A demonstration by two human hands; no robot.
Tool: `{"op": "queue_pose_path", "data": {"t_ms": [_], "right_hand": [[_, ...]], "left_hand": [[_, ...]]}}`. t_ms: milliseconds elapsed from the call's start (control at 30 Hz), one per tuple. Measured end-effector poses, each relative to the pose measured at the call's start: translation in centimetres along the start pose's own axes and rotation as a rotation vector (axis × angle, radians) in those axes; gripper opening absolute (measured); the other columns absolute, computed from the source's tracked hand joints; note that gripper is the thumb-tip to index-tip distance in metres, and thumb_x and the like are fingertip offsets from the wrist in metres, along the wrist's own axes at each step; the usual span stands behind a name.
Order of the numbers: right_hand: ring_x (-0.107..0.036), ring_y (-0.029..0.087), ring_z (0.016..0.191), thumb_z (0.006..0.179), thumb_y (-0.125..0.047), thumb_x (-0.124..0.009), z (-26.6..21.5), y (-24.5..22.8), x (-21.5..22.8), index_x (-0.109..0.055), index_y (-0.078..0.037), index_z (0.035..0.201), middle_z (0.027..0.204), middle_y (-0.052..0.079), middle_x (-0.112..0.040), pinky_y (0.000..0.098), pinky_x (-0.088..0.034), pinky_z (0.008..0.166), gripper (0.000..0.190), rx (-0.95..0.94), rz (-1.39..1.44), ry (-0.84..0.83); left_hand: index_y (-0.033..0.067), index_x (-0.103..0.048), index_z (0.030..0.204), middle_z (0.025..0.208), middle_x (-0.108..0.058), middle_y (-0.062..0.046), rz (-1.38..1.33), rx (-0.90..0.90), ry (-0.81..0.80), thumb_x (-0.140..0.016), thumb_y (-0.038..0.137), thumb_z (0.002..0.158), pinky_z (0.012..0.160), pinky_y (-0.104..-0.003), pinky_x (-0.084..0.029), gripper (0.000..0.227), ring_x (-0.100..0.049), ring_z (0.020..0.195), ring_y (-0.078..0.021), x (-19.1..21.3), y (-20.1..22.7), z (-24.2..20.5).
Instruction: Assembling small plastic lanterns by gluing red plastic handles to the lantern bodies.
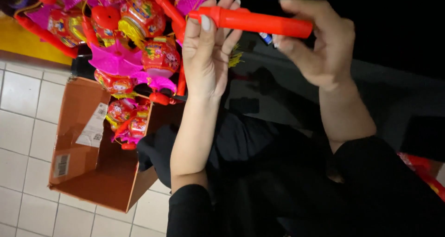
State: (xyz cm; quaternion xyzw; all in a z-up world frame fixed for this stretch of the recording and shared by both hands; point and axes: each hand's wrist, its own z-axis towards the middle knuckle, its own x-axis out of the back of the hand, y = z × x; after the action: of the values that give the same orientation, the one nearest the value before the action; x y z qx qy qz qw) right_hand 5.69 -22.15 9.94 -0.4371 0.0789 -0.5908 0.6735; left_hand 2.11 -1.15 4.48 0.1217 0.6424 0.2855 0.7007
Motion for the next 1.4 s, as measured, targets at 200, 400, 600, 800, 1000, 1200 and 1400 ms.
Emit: {"op": "queue_pose_path", "data": {"t_ms": [200,400,600,800,1000,1200,1400], "right_hand": [[-0.066,0.037,0.087,0.110,-0.005,-0.072,-0.1,1.3,0.2,-0.067,0.021,0.125,0.114,0.032,-0.073,0.0410,-0.051,0.080,0.031,0.210,-0.196,0.042],[-0.065,0.038,0.076,0.104,0.008,-0.079,-0.4,3.4,0.8,-0.071,0.017,0.123,0.090,0.029,-0.071,0.0469,-0.050,0.075,0.023,0.408,-0.230,0.058],[-0.064,0.026,0.073,0.114,-0.015,-0.060,0.0,1.2,0.2,-0.071,0.020,0.118,0.082,0.020,-0.070,0.0346,-0.045,0.078,0.037,0.084,-0.145,-0.027],[-0.056,0.040,0.075,0.102,0.006,-0.078,0.5,2.7,1.2,-0.072,0.019,0.113,0.087,0.028,-0.067,0.0502,-0.045,0.081,0.018,0.496,-0.262,0.126],[-0.029,0.020,0.050,0.097,0.011,-0.079,-0.8,4.6,0.7,-0.076,0.016,0.107,0.077,0.022,-0.072,0.0366,-0.028,0.053,0.012,0.478,-0.283,0.327],[-0.056,0.032,0.073,0.106,-0.012,-0.096,0.8,4.8,-1.3,-0.070,0.007,0.137,0.088,0.018,-0.067,0.0439,-0.044,0.072,0.044,0.480,-0.253,-0.108],[-0.060,0.022,0.078,0.118,-0.002,-0.085,-0.9,12.5,0.9,-0.074,0.004,0.109,0.085,0.011,-0.064,0.0378,-0.048,0.076,0.016,0.020,-0.261,-0.263]], "left_hand": [[0.0061,-0.062,0.137,0.147,-0.060,-0.026,0.009,-0.017,-0.008,-0.067,0.026,0.111,0.104,-0.041,-0.062,0.034,-0.061,0.138,-0.0366,-0.3,0.0,-0.1],[0.0033,-0.061,0.142,0.146,-0.062,-0.026,-0.045,-0.042,-0.040,-0.066,0.022,0.114,0.112,-0.044,-0.058,0.034,-0.061,0.138,-0.0378,-0.2,0.0,-0.3],[0.0041,-0.061,0.143,0.144,-0.065,-0.024,0.048,-0.109,-0.036,-0.066,0.025,0.114,0.109,-0.042,-0.060,0.036,-0.064,0.136,-0.0361,0.3,-0.1,0.1],[0.0029,-0.067,0.125,0.136,-0.066,-0.027,0.005,-0.096,0.070,-0.065,0.031,0.109,0.096,-0.040,-0.063,0.033,-0.067,0.126,-0.0354,-0.5,0.5,0.4],[0.0043,-0.059,0.111,0.128,-0.068,-0.027,-0.147,-0.061,-0.079,-0.054,0.016,0.112,0.117,-0.062,-0.049,0.013,-0.064,0.126,-0.0432,-0.2,0.8,0.4],[0.0142,-0.044,0.107,0.118,-0.073,-0.019,0.038,-0.105,0.016,-0.070,0.002,0.103,0.094,-0.035,-0.060,0.030,-0.073,0.112,-0.0333,-1.4,-1.7,-0.2],[0.0120,-0.043,0.105,0.097,-0.052,-0.008,0.365,-0.331,-0.052,-0.066,-0.011,0.096,0.110,-0.045,-0.054,0.034,-0.066,0.104,-0.0209,-0.2,-1.1,1.3]]}}
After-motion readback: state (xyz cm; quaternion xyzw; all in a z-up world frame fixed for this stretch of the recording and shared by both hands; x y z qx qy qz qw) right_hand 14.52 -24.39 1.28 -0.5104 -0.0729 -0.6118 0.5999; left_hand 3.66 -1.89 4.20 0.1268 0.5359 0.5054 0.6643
